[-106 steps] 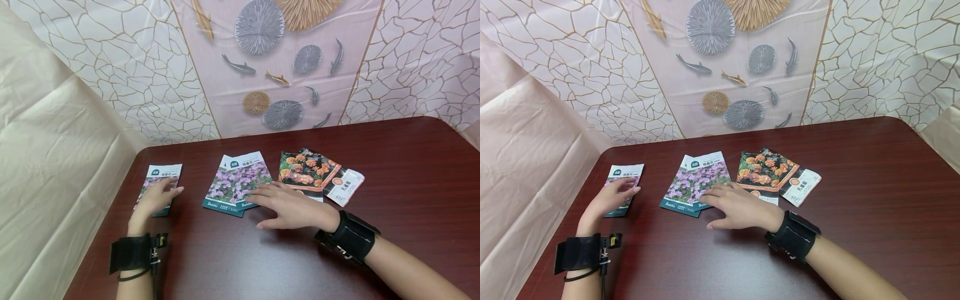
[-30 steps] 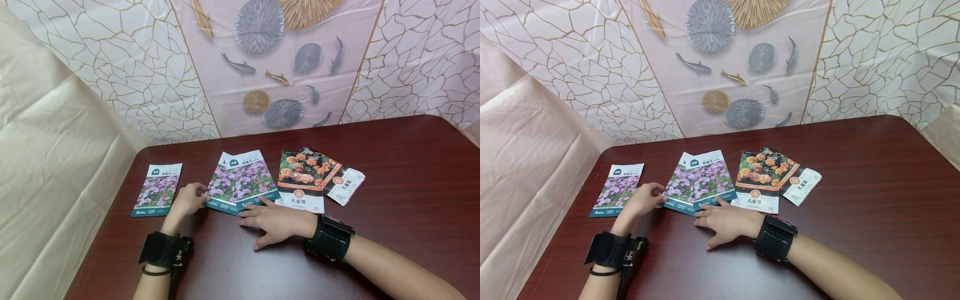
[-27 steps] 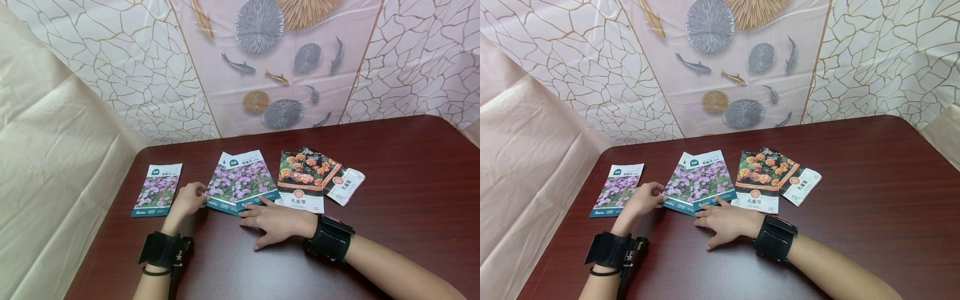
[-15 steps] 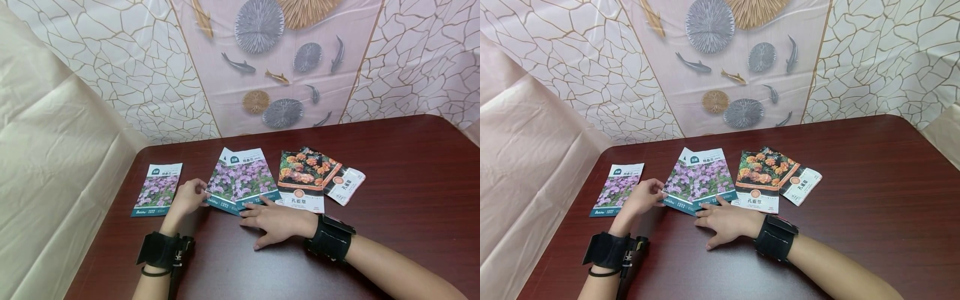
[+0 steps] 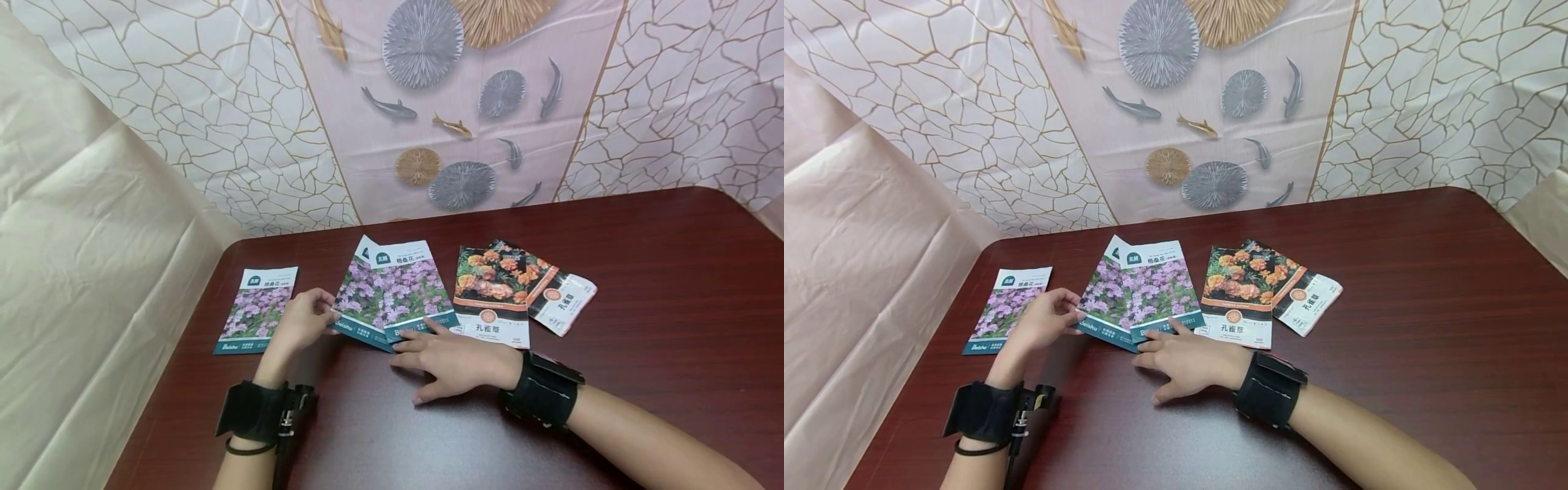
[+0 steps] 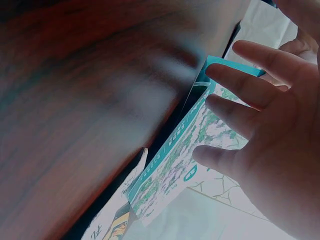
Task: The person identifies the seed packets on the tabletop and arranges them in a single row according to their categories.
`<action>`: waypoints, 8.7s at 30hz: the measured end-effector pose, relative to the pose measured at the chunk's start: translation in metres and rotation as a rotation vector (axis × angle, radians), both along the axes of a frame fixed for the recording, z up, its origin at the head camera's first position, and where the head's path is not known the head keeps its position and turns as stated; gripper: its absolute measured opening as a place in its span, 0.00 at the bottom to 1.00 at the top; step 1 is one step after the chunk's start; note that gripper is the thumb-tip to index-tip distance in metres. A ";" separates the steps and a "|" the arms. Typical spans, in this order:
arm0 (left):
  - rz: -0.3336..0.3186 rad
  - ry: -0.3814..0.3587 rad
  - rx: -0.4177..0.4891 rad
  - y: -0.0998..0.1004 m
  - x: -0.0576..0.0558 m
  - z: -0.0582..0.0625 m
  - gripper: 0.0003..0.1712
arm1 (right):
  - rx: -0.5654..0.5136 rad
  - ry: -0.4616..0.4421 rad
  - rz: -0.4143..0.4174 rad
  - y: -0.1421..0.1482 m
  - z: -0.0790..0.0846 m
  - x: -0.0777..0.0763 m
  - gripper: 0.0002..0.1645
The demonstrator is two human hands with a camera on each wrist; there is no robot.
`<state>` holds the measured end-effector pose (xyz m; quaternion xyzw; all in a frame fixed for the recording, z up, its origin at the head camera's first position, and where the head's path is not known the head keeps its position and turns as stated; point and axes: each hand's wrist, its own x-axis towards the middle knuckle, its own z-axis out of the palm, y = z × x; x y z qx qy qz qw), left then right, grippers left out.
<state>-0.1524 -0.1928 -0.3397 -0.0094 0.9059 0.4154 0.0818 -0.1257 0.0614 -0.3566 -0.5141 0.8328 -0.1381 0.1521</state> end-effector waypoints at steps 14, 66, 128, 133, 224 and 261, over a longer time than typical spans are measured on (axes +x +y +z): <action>0.047 0.061 -0.031 -0.011 0.006 0.016 0.09 | -0.145 0.138 -0.013 -0.002 0.004 -0.003 0.32; -0.014 -0.044 0.406 -0.024 0.009 0.028 0.13 | -0.366 -0.157 -0.259 0.000 0.007 -0.017 0.23; 0.157 -0.229 -0.225 -0.060 -0.004 -0.011 0.15 | -0.161 0.157 0.053 -0.016 -0.003 0.005 0.29; 0.131 -0.196 -0.321 -0.059 -0.001 -0.006 0.16 | -0.154 0.163 0.050 -0.016 -0.003 0.006 0.29; -0.363 0.041 -0.057 0.013 0.002 -0.011 0.30 | -0.271 0.196 -0.241 0.029 0.013 -0.015 0.30; -0.130 -0.324 0.556 0.038 0.003 -0.023 0.25 | -0.749 -0.987 -0.914 0.049 0.002 -0.047 0.31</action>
